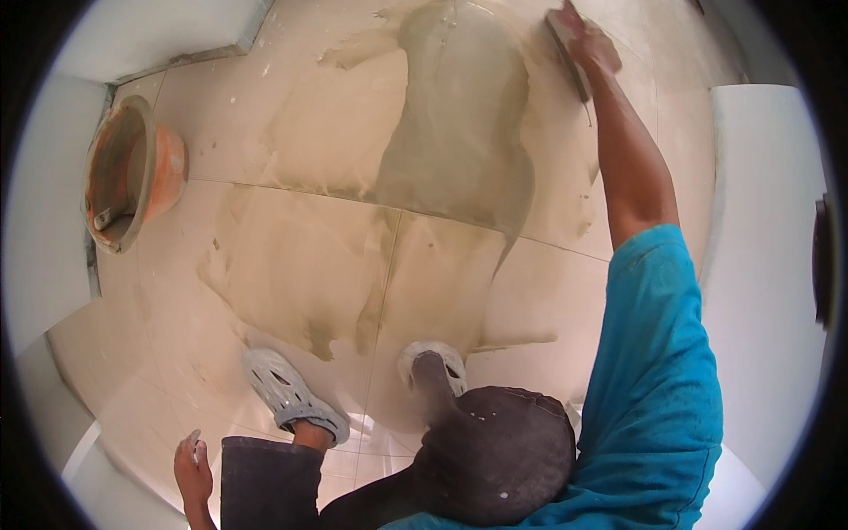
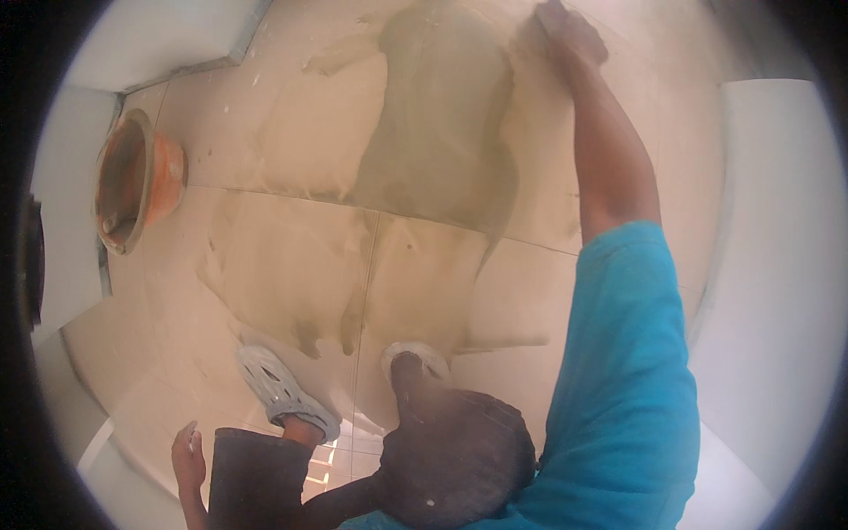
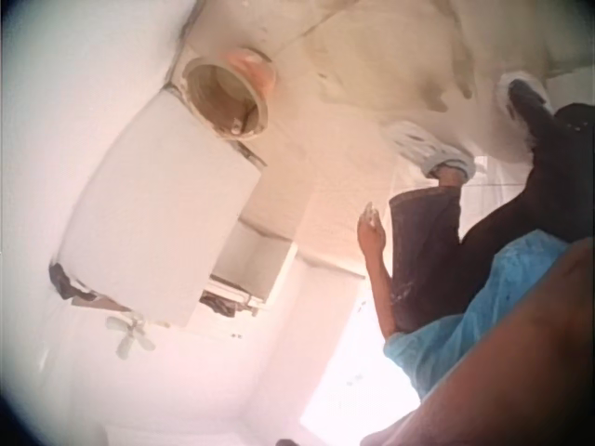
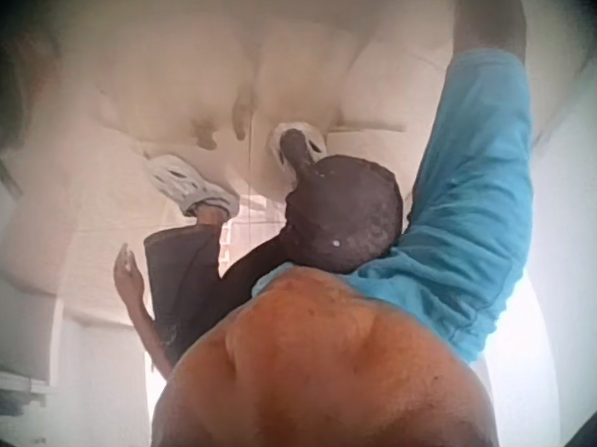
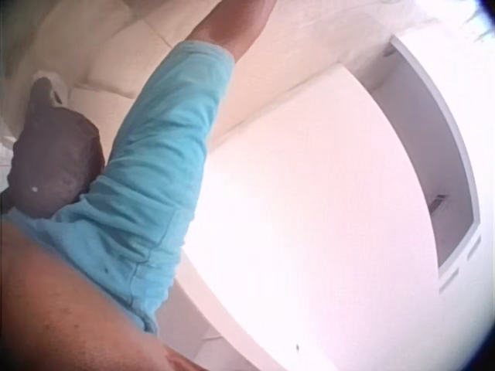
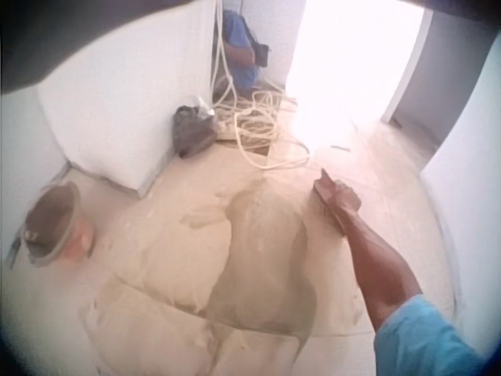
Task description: The person pours a cement mixture from a bucket onto a tiled floor and spreads it evenly using a trowel. The person kneels while working and covers a section of the floor with the mixture.
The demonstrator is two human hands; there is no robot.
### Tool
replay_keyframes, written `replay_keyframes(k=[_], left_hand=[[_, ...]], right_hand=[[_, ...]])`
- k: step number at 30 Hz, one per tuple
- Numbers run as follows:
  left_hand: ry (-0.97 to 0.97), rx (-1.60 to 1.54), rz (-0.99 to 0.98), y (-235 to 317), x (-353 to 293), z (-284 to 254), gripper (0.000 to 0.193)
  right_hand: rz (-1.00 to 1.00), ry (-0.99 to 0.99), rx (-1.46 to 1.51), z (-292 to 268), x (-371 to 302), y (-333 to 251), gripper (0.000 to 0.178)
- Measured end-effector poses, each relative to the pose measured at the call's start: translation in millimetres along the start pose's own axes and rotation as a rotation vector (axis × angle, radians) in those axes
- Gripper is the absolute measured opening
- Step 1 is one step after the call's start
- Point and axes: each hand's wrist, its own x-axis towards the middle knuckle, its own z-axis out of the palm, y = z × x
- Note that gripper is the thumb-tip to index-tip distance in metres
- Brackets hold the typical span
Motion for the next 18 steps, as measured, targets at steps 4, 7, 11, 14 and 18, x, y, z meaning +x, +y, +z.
replay_keyframes(k=[4,7,11,14,18], left_hand=[[-0.024,-0.298,-0.219,-9,12,5,0.036],[-0.089,-0.288,-0.181,-12,23,13,0.037],[-0.089,-0.352,-0.159,7,23,11,0.038],[-0.102,-0.304,-0.108,12,31,11,0.038],[-0.100,-0.248,-0.048,21,39,7,0.037]], right_hand=[[-0.143,0.059,0.050,21,21,-60,0.031],[-0.220,0.061,0.071,25,29,-89,0.032],[-0.341,0.036,0.093,27,25,-125,0.035],[-0.447,0.039,0.119,25,25,-137,0.036],[-0.795,0.131,0.178,46,33,-154,0.036]])
